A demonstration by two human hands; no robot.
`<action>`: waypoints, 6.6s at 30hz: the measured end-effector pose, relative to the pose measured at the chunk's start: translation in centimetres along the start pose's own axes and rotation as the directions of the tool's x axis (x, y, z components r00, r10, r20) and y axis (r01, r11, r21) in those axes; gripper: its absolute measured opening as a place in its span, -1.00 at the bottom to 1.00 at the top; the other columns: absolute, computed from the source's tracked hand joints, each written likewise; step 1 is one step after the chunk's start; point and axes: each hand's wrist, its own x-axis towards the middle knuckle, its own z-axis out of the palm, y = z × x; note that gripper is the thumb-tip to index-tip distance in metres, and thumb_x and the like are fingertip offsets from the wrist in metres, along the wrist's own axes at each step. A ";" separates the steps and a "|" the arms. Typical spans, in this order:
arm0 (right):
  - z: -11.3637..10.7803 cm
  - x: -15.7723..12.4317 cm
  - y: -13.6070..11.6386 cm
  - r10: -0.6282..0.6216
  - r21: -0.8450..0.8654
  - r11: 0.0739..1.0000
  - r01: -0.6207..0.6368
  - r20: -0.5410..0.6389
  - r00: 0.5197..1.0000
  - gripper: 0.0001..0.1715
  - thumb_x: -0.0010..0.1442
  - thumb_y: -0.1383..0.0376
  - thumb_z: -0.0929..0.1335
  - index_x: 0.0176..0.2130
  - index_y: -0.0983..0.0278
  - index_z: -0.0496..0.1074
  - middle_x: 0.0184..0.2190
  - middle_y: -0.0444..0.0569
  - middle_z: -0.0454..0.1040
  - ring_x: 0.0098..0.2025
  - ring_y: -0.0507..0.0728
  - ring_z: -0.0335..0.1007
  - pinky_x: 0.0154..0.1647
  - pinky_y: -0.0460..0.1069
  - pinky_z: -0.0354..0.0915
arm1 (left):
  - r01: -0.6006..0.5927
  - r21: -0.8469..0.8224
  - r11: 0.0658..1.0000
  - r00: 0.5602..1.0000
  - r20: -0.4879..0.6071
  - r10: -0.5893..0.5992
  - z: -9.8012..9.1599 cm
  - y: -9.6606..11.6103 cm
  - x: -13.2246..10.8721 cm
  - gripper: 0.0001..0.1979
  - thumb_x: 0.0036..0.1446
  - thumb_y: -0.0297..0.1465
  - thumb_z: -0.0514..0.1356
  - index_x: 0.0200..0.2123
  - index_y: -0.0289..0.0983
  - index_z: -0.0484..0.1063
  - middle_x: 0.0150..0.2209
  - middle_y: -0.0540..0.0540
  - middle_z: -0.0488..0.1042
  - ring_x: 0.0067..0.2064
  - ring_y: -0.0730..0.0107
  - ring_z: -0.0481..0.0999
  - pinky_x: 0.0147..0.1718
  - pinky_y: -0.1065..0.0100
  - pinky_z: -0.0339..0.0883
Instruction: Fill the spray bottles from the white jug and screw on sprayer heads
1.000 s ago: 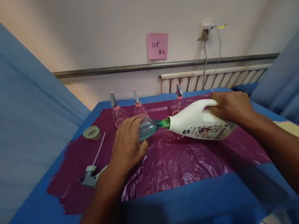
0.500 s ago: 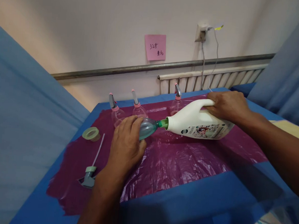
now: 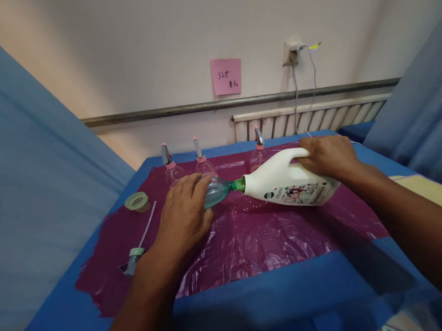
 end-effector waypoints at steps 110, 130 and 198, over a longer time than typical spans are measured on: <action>0.4 0.9 1.5 0.038 0.008 0.999 -0.039 0.009 0.999 -0.40 0.46 -0.24 0.31 0.07 0.07 0.69 -0.10 0.14 0.76 -0.15 0.34 0.56 -0.25 0.11 0.02 | -0.170 0.286 0.943 0.981 0.143 0.134 -5.0 1.7 5.2 -0.30 0.20 -0.52 0.32 0.41 -0.26 0.40 0.42 -0.45 0.49 0.40 -0.42 0.52 0.31 -0.30 0.50; 0.5 0.8 1.4 0.040 0.008 0.999 -0.040 -0.006 0.999 -0.43 0.47 -0.19 0.32 0.06 0.10 0.68 -0.10 0.13 0.77 -0.17 0.32 0.57 -0.26 0.10 -0.02 | -0.188 0.328 0.926 0.976 0.166 0.139 -5.6 2.2 5.7 -0.32 0.22 -0.55 0.33 0.41 -0.28 0.45 0.41 -0.45 0.51 0.38 -0.40 0.53 0.30 -0.25 0.51; 0.2 0.6 1.9 0.033 0.051 0.998 -0.031 -0.028 0.999 -0.47 0.48 -0.18 0.34 0.06 0.06 0.71 -0.13 0.14 0.78 -0.16 0.37 0.60 -0.26 0.13 0.12 | -0.323 0.410 0.853 0.943 0.217 0.252 -6.8 3.7 8.6 -0.42 0.24 -0.62 0.24 0.31 -0.21 0.53 0.34 -0.38 0.57 0.36 -0.34 0.54 0.25 -0.21 0.50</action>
